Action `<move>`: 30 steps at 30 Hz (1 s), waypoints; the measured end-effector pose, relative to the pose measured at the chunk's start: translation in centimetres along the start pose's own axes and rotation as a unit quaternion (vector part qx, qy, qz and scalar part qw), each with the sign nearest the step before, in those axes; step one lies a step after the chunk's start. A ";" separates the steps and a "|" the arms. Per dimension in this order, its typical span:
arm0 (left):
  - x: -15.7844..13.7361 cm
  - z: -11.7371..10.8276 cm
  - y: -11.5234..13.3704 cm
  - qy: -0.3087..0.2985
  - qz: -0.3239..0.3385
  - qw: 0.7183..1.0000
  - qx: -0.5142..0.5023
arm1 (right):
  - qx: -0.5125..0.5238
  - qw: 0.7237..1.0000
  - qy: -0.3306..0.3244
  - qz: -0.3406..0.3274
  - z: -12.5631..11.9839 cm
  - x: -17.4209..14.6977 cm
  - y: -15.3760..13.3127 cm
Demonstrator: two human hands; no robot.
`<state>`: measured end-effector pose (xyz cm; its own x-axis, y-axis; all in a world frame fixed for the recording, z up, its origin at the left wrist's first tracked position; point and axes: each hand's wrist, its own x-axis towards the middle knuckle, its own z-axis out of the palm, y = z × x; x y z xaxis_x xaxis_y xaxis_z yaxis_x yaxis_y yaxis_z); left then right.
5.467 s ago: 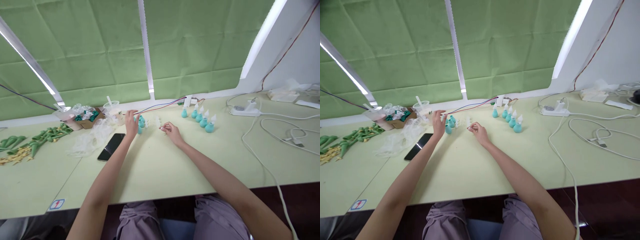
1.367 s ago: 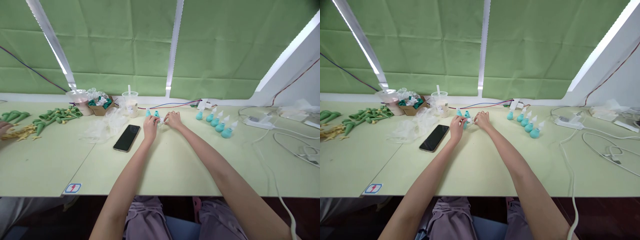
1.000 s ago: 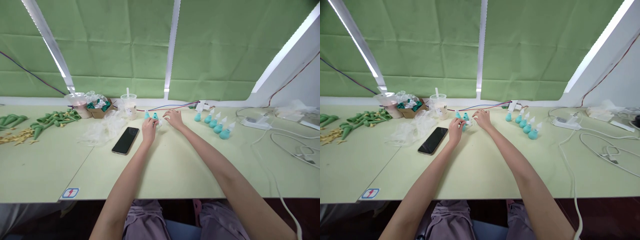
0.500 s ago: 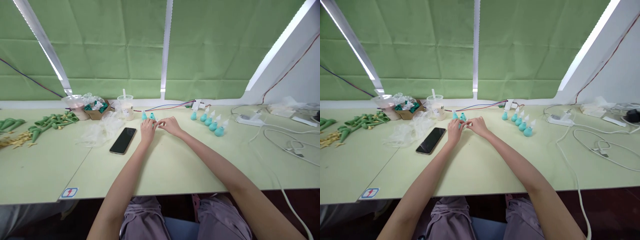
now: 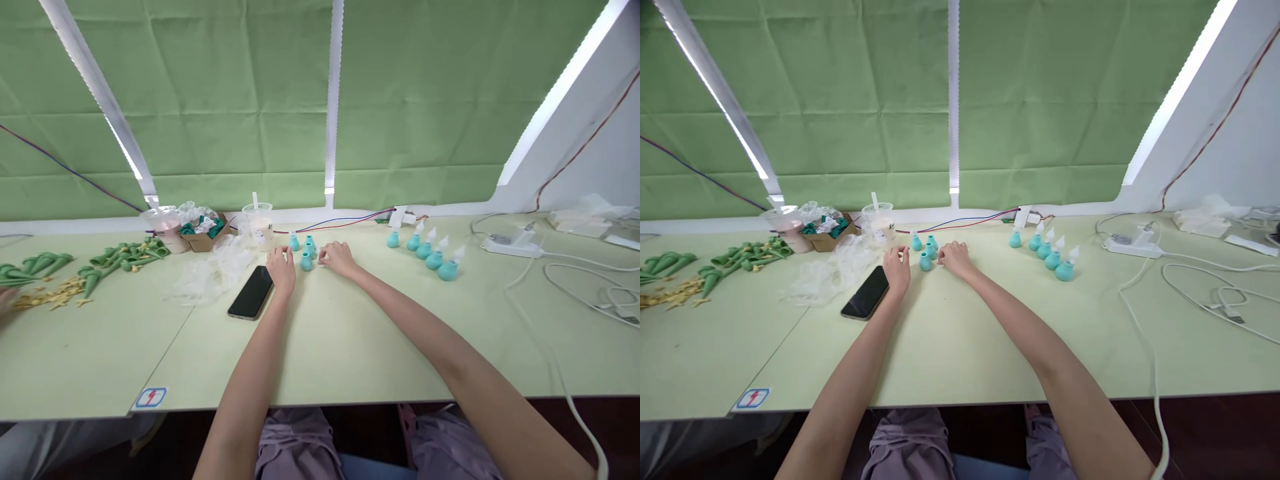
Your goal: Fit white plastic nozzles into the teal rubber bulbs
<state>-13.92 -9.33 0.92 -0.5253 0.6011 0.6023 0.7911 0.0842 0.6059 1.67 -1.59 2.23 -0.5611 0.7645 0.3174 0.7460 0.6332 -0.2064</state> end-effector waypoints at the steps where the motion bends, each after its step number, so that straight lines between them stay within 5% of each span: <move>1: 0.0 0.0 0.0 -0.002 -0.002 1.000 0.003 | -0.003 1.000 -0.001 -0.005 0.0 -0.1 0.1; 6: -0.1 0.0 0.1 0.000 -0.003 1.000 0.002 | 0.020 0.998 0.059 -0.024 -1.3 0.6 0.0; 10: -0.1 0.2 -0.3 -0.001 0.001 1.000 -0.003 | 0.050 0.991 0.122 -0.013 -2.7 4.2 -1.5; 19: 0.0 0.6 -1.4 0.048 0.042 0.998 -0.025 | -0.071 0.992 -0.003 -0.102 -0.3 10.6 -7.1; 25: 0.0 -0.1 -0.4 0.082 0.017 0.996 0.008 | -0.007 0.987 0.023 -0.158 -1.8 9.1 -6.8; 30: -0.3 -1.1 1.2 0.050 0.156 0.986 0.037 | 0.252 0.946 0.078 -0.188 -4.7 3.2 -4.8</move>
<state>-13.17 -10.31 2.03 -0.2791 0.5255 0.8037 0.9374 -0.0324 0.3467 -2.04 -2.72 8.54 -0.6639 0.4718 0.5802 0.2161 0.8638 -0.4551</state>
